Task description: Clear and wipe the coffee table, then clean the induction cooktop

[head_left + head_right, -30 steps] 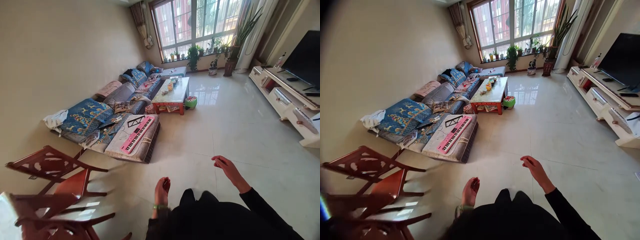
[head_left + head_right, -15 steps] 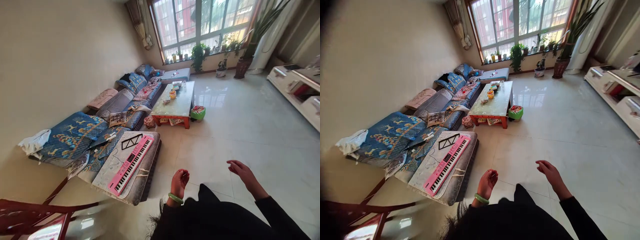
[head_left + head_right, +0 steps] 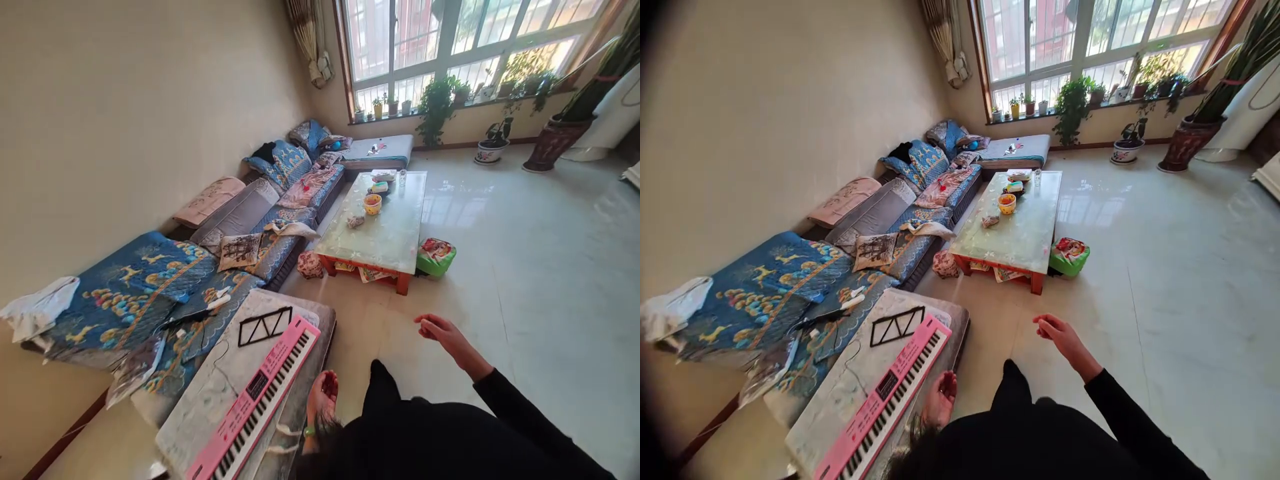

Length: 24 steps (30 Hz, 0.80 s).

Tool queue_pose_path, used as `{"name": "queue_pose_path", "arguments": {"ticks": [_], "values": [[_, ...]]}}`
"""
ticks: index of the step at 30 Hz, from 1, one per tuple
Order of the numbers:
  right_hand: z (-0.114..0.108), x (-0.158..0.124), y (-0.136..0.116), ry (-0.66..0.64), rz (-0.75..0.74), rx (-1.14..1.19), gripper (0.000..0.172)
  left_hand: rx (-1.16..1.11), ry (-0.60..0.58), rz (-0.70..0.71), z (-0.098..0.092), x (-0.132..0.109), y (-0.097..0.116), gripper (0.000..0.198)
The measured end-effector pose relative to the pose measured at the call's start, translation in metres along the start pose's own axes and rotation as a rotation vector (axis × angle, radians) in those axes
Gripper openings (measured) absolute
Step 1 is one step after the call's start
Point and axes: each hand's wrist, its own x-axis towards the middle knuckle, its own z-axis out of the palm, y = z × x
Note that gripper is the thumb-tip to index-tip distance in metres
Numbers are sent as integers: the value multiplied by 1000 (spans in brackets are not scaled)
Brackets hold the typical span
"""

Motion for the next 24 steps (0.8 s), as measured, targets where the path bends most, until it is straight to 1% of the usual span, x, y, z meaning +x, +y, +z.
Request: {"name": "queue_pose_path", "arguments": {"ticks": [2, 4, 5, 6, 7, 9, 11, 13, 14, 16, 20, 22, 24], "values": [[-7, 41, -4, 67, 60, 30, 72, -34, -113, -34, 64, 34, 38, 18], [-19, 79, -6, 150, 98, 39, 71, -31, -272, -43, 134, 64, 73, 11], [-27, 98, -7, 198, 114, 39, 71, -8, -355, -36, 169, 77, 88, 8], [-34, 117, -7, 245, 128, 39, 69, 21, -432, -36, 204, 91, 101, 11], [-42, 137, -8, 286, 146, 38, 68, 51, -499, -40, 238, 105, 111, 15], [-53, 179, -10, 343, 190, 37, 68, 102, -600, -63, 300, 134, 122, 23], [-58, 229, -13, 356, 231, 38, 68, 136, -644, -94, 351, 167, 123, 26], [-56, 289, -19, 340, 265, 29, 68, 167, -625, -138, 389, 204, 119, 27], [-53, 323, -22, 326, 277, 19, 68, 185, -599, -163, 404, 224, 117, 28], [-39, 398, -28, 268, 294, -11, 68, 229, -523, -203, 428, 267, 112, 29], [5, 565, -32, 70, 261, -124, 63, 338, -352, -213, 464, 359, 114, 30], [30, 649, -25, -10, 221, -251, 57, 375, -284, -211, 482, 409, 119, 32], [55, 728, -11, -64, 161, -427, 52, 396, -238, -198, 501, 463, 124, 37]]}}
